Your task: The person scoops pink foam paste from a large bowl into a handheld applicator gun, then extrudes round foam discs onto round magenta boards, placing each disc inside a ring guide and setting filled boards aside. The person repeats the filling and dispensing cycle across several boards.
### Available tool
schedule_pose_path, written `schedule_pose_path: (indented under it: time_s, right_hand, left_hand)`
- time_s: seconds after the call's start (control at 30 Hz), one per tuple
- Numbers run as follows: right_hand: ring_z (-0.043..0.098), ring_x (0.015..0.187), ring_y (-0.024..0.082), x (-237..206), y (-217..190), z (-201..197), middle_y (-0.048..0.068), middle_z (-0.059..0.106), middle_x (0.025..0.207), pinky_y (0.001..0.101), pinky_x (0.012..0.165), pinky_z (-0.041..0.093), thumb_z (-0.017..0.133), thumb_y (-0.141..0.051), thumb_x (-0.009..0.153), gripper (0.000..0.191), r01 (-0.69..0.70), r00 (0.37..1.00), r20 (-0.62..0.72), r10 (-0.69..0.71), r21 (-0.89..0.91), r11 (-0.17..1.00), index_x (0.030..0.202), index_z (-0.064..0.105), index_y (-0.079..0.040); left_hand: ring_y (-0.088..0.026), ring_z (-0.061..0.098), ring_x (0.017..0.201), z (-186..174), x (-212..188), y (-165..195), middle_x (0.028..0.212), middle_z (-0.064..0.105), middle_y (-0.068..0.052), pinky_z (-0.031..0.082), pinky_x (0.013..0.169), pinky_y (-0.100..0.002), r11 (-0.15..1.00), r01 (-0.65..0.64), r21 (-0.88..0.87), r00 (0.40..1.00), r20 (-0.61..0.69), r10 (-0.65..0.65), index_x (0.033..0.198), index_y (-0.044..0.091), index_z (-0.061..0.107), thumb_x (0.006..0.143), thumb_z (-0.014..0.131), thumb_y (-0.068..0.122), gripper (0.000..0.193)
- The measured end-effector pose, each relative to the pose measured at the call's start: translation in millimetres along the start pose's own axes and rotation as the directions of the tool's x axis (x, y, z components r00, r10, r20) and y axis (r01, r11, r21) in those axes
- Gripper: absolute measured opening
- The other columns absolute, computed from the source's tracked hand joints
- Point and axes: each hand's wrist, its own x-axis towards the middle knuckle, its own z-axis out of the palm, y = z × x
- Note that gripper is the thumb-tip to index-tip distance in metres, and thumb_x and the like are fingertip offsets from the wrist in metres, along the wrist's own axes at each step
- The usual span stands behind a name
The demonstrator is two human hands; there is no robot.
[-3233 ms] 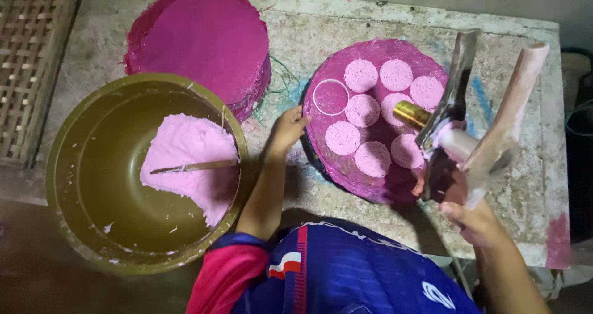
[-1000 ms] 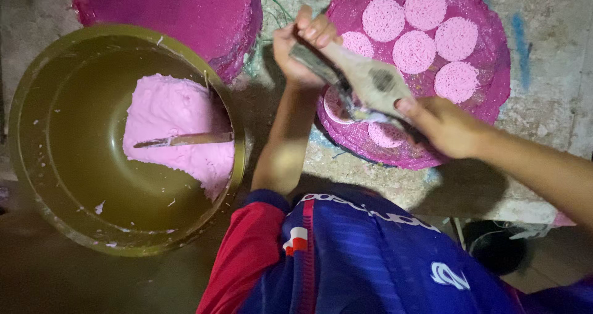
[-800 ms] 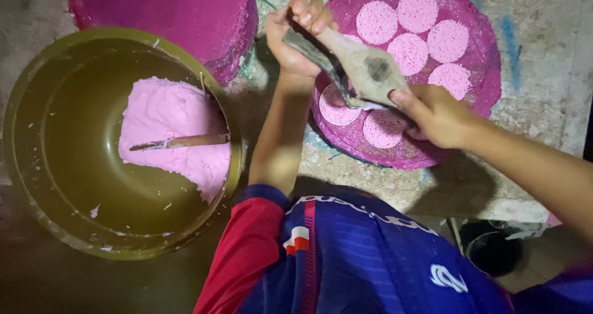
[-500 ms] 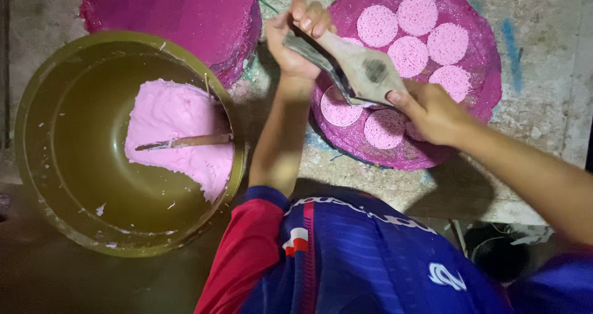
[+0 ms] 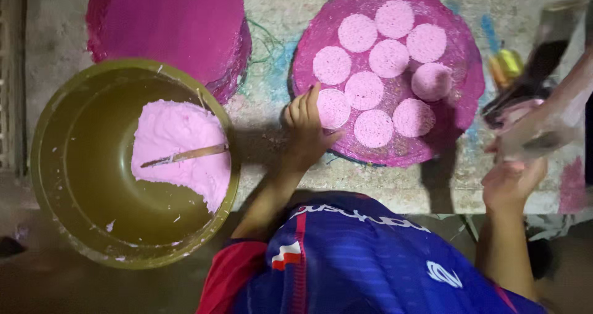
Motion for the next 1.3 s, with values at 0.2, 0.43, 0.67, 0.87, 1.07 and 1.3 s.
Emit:
schedule_pose_path:
  time_s: [0.2,0.43,0.67,0.87,1.07,1.3]
  right_hand:
    - [0.059,0.101,0.031,-80,73,-77,0.021,0.062,0.113,0.0425,0.091,0.048,0.065,-0.049,0.108,0.059,-0.306,0.945,-0.287,0.157,-0.608,0.732,0.129,0.056,0.006]
    - [0.065,0.1,0.047,-122,94,-83,0.026,0.07,0.103,0.0571,0.086,0.048,0.085,-0.064,0.088,0.076,-0.459,0.882,-0.394,0.259,-0.842,0.283,0.116,0.064,0.003]
    - [0.057,0.113,0.044,-59,43,-50,0.028,0.065,0.114,0.0556,0.097,0.041,0.087,-0.059,0.084,0.076,-0.247,0.962,-0.215,0.169,-0.948,0.199,0.119,0.064,0.004]
    - [0.067,0.101,0.035,58,40,19,0.02,0.066,0.111,0.0412,0.092,0.053,0.074,-0.013,0.096,0.025,-0.088,0.995,0.0,0.102,-0.514,0.854,0.118,0.071,-0.002]
    - [0.069,0.099,0.04,163,59,71,0.023,0.073,0.106,0.047,0.089,0.054,0.075,-0.013,0.094,0.017,0.145,0.987,0.149,-0.064,-0.632,0.761,0.107,0.077,-0.002]
    - [0.07,0.093,0.039,189,54,95,0.02,0.073,0.099,0.0484,0.084,0.054,0.076,-0.015,0.092,0.01,0.004,0.984,0.138,0.111,-0.644,0.765,0.095,0.074,-0.006]
  left_hand:
    - [-0.035,0.047,0.132,-2,-22,-16,0.137,0.053,-0.02,0.025,0.118,-0.054,0.982,0.09,-0.164,0.986,-0.123,-0.111,0.149,-0.002,0.036,0.07,0.095,0.042,0.108]
    - [-0.042,0.044,0.135,2,-112,-71,0.144,0.046,-0.027,0.033,0.115,-0.051,0.969,0.244,-0.036,0.934,-0.261,-0.245,0.151,-0.006,0.029,0.075,0.091,0.04,0.108]
    - [-0.045,0.043,0.132,-8,-117,-76,0.14,0.048,-0.026,0.029,0.109,-0.056,0.951,0.277,0.139,0.951,-0.181,-0.251,0.145,0.0,0.039,0.07,0.086,0.037,0.096]
    - [-0.039,0.051,0.129,-21,-12,-57,0.136,0.055,-0.023,0.039,0.114,-0.049,0.972,0.023,-0.235,0.983,-0.171,-0.064,0.136,0.001,0.054,0.102,0.059,0.014,0.038]
    - [-0.045,0.056,0.117,-17,85,-52,0.124,0.059,-0.027,0.044,0.102,-0.052,0.982,0.167,0.087,0.985,-0.057,-0.163,0.13,-0.001,0.06,0.096,0.065,0.017,0.039]
    - [-0.04,0.065,0.103,-28,98,-35,0.114,0.065,-0.019,0.053,0.084,-0.05,0.939,0.3,0.171,0.952,-0.123,-0.281,0.117,0.01,0.066,0.091,0.069,0.017,0.027]
